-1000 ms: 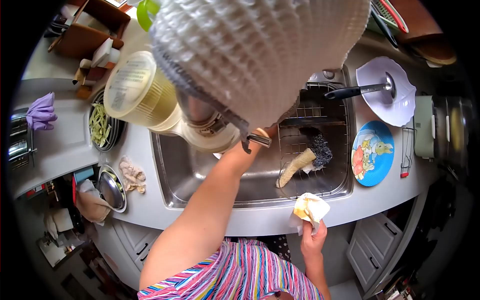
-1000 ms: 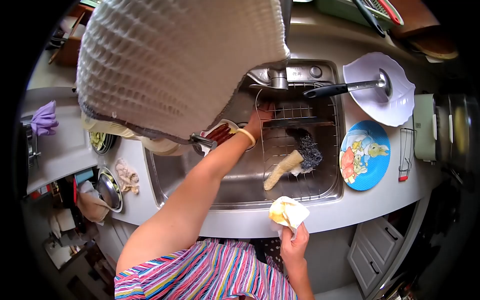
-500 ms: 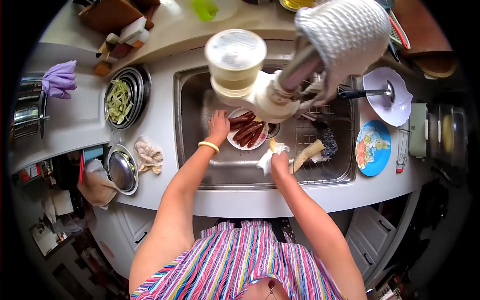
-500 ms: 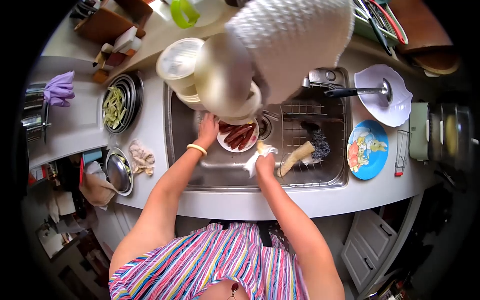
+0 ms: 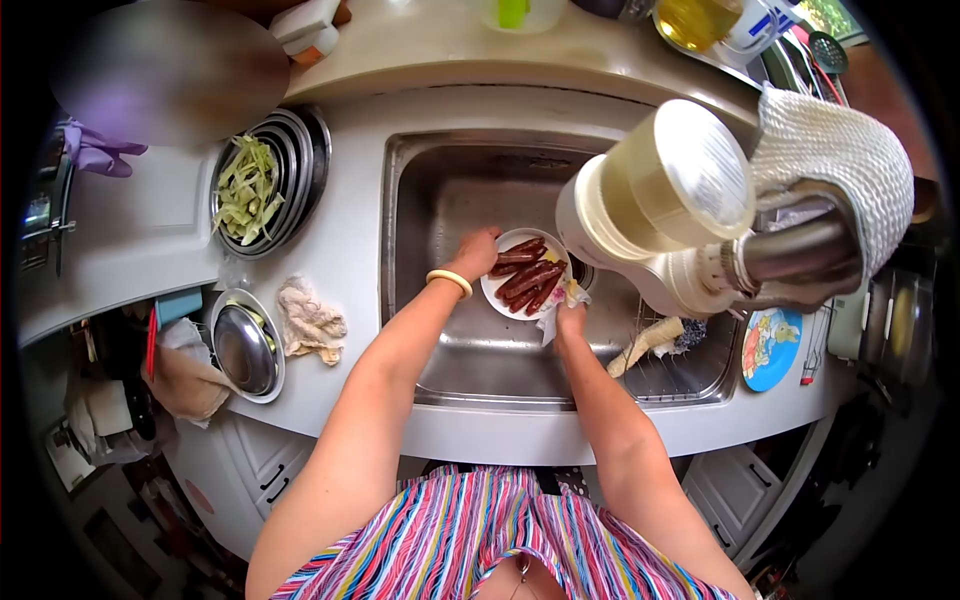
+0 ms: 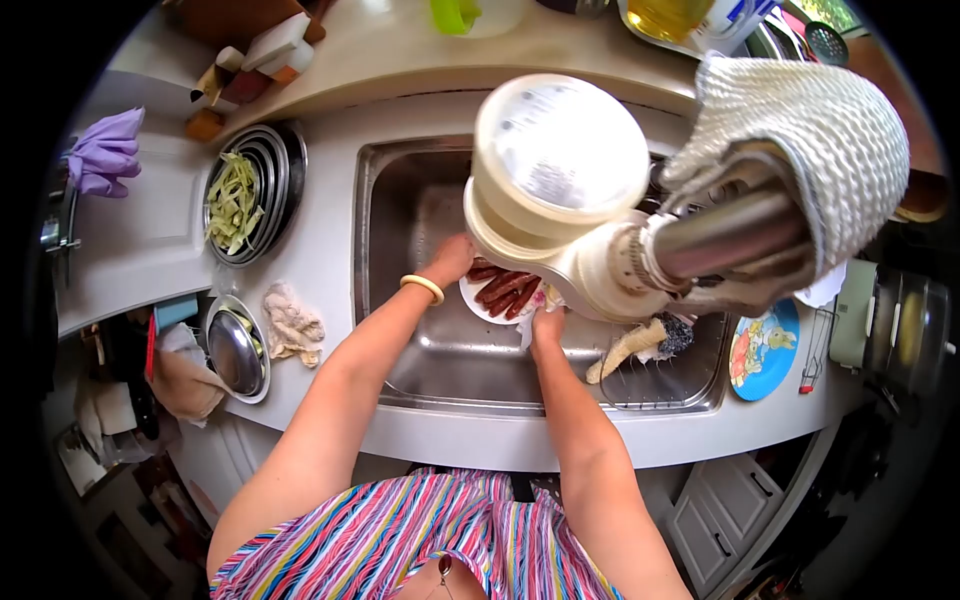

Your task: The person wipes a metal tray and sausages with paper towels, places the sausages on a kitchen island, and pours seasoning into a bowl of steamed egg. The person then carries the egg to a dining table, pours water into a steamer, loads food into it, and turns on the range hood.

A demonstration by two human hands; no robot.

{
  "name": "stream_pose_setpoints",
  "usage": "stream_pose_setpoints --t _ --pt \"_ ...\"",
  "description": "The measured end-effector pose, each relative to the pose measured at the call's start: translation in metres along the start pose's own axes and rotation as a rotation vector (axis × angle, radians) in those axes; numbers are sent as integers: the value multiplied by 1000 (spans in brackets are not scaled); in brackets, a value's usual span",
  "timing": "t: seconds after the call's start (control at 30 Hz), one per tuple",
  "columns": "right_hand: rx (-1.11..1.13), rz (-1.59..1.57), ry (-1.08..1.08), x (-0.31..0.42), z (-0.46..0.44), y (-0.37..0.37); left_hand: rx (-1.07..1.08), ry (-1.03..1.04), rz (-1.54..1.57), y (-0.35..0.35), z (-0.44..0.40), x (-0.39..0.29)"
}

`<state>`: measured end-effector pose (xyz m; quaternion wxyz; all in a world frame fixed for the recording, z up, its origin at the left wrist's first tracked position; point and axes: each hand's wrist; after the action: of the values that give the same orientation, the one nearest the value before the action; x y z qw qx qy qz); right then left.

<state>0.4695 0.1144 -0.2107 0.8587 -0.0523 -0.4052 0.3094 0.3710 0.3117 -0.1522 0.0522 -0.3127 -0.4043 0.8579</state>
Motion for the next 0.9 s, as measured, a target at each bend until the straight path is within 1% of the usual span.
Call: stream_pose_setpoints --t 0.03,0.1,0.13,0.17,0.23,0.27,0.3,0.33,0.37,0.4,0.47,0.5,0.53,0.6,0.63,0.67,0.7,0.77,0.8,0.83,0.9 --pt "19 -44 -19 4 3 0 -12 -11 -32 3 0 1" --pt "59 -128 -49 10 10 -8 -106 96 -15 2 7 6" --pt "74 -19 -78 14 11 -14 -111 81 -6 -1 14 5" --pt "86 -13 -131 19 16 -19 -123 67 5 -5 20 2" --pt "126 1 -255 52 42 -31 -157 22 50 -27 37 -12" --pt "154 -26 -288 71 60 -38 -222 6 55 -36 49 -19" --pt "127 96 -352 66 51 -42 -293 -19 61 -55 68 -33" --pt "122 210 -370 65 41 -47 -316 36 366 -77 99 -44" --pt "190 139 -438 78 51 -51 -367 91 659 -108 139 -56" --pt "266 193 -471 96 66 -60 -431 116 471 -103 150 -52" --pt "440 78 -576 108 74 -65 -518 104 81 -74 133 -40" --pt "511 46 -610 113 78 -66 -528 79 -107 -70 142 -27" --pt "571 92 -646 121 85 -70 -582 -47 -405 -88 185 -31" --pt "702 121 -721 141 109 -69 -689 -209 -326 -93 230 -42" --pt "780 118 -738 153 126 -64 -770 -223 53 -90 233 -39" --pt "828 161 -687 166 154 -61 -593 -349 177 -112 265 -47" --pt "892 192 -728 166 169 -51 -621 -372 206 -118 291 -43" --pt "1003 247 -814 169 191 -30 -746 -445 251 -125 334 -31" --pt "1013 340 -801 173 220 -23 -795 -483 243 -127 355 -21" --pt "1124 293 -841 170 237 -10 -840 -519 235 -128 375 -9" --pt "1240 320 -799 166 281 12 -888 -620 218 -131 413 17"
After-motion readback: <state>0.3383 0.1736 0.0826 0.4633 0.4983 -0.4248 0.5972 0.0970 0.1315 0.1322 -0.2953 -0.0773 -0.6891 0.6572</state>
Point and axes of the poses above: each hand's wrist, its own z-axis away from the middle knuckle, its own y-axis out of the palm, x = y × z, and after that the axes turned 10 degrees about -z, right-handed
